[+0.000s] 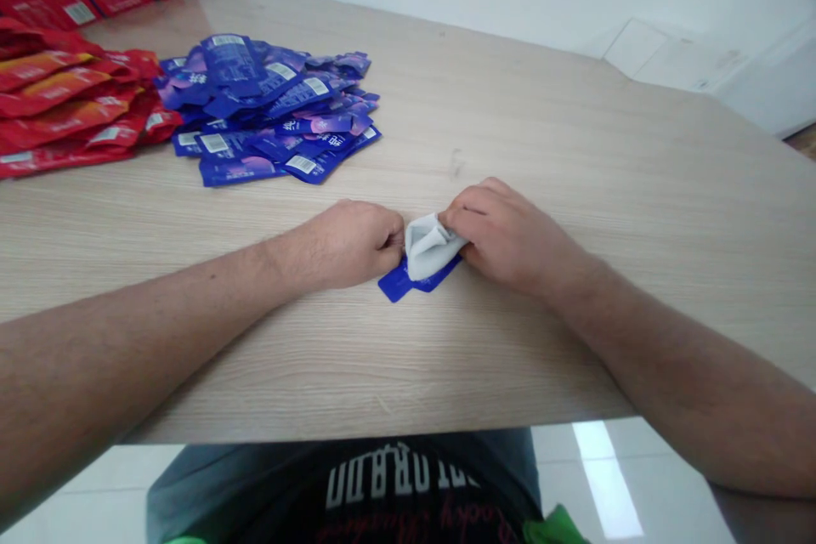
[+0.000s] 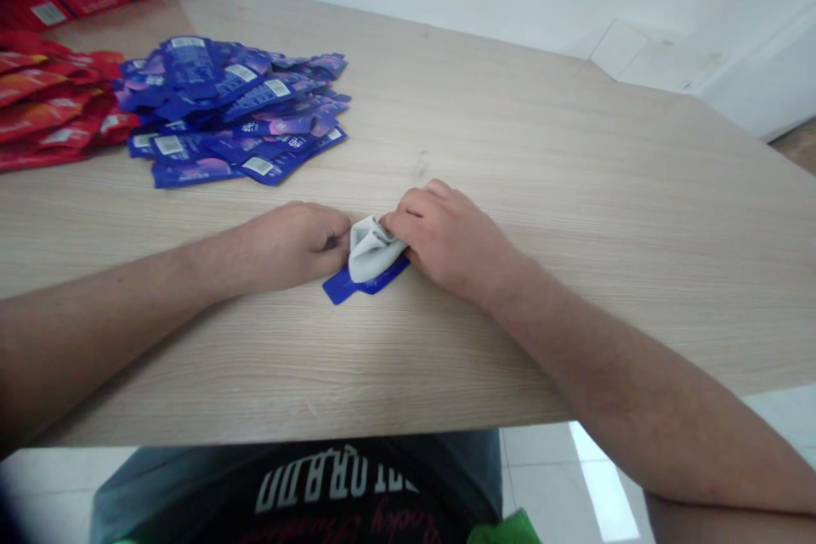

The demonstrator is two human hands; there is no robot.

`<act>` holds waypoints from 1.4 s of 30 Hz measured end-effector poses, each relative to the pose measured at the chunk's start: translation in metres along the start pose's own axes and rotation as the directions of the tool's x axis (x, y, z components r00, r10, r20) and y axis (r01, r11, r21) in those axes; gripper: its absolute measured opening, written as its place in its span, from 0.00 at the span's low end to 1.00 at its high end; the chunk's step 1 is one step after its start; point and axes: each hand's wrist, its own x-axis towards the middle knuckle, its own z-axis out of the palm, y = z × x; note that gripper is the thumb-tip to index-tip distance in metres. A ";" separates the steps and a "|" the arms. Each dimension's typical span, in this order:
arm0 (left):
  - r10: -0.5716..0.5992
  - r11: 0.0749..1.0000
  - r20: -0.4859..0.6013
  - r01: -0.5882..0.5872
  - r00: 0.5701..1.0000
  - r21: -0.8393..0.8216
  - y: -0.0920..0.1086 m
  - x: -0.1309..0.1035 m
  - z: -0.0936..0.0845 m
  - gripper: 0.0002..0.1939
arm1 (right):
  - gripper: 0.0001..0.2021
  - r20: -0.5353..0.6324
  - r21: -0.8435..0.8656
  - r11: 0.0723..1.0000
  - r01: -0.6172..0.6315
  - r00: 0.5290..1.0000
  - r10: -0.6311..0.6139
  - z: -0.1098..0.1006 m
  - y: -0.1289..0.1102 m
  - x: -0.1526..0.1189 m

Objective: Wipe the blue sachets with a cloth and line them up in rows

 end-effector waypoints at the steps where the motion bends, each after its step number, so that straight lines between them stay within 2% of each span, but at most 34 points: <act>1: 0.003 1.000 0.003 -0.003 1.000 0.009 0.000 0.000 0.000 0.11 | 0.10 -0.001 -0.008 1.000 0.000 1.000 0.000 0.001 -0.002 0.001; 5: 0.022 1.000 0.017 -0.022 1.000 0.007 -0.002 0.000 0.000 0.09 | 0.10 0.040 -0.001 0.998 0.061 0.997 -0.061 0.001 -0.007 0.001; 10: 0.009 1.000 0.011 -0.009 1.000 -0.010 -0.002 0.000 0.000 0.11 | 0.10 0.030 -0.033 0.999 0.013 0.999 -0.012 -0.005 -0.012 -0.001; 15: 0.031 0.999 0.002 -0.031 1.000 -0.038 -0.003 0.000 0.002 0.12 | 0.11 0.097 0.017 0.991 0.133 0.986 -0.134 -0.006 -0.023 0.000; 20: 0.021 0.999 0.011 -0.021 1.000 -0.041 -0.001 0.000 0.000 0.11 | 0.12 0.027 -0.030 0.999 0.021 0.999 -0.020 -0.001 -0.015 0.001; 24: 0.013 0.999 0.005 -0.012 1.000 -0.043 -0.002 0.001 0.001 0.11 | 0.12 0.071 0.017 0.989 0.147 0.986 -0.148 0.002 -0.020 0.003; 29: 0.020 0.999 0.000 -0.020 1.000 -0.041 -0.003 0.001 0.002 0.12 | 0.12 0.029 0.012 0.995 0.103 0.994 -0.103 0.003 -0.029 0.004; 32: 0.026 0.999 0.008 -0.026 1.000 -0.032 -0.004 0.001 0.002 0.12 | 0.12 0.053 0.088 0.975 0.202 0.977 -0.207 0.002 -0.034 0.005; 34: 0.024 0.999 0.007 -0.024 1.000 -0.030 -0.004 0.001 0.003 0.12 | 0.12 0.065 0.121 0.964 0.235 0.968 -0.244 0.002 -0.031 0.005; 38: 0.030 0.999 -0.007 -0.030 1.000 -0.032 -0.005 0.002 0.004 0.12 | 0.12 -0.009 0.048 0.990 0.136 0.991 -0.135 0.003 -0.018 0.002; 42: 0.047 0.998 0.004 -0.047 0.999 -0.037 -0.006 0.001 0.003 0.11 | 0.11 0.020 0.114 0.966 0.231 0.972 -0.235 0.003 -0.006 0.001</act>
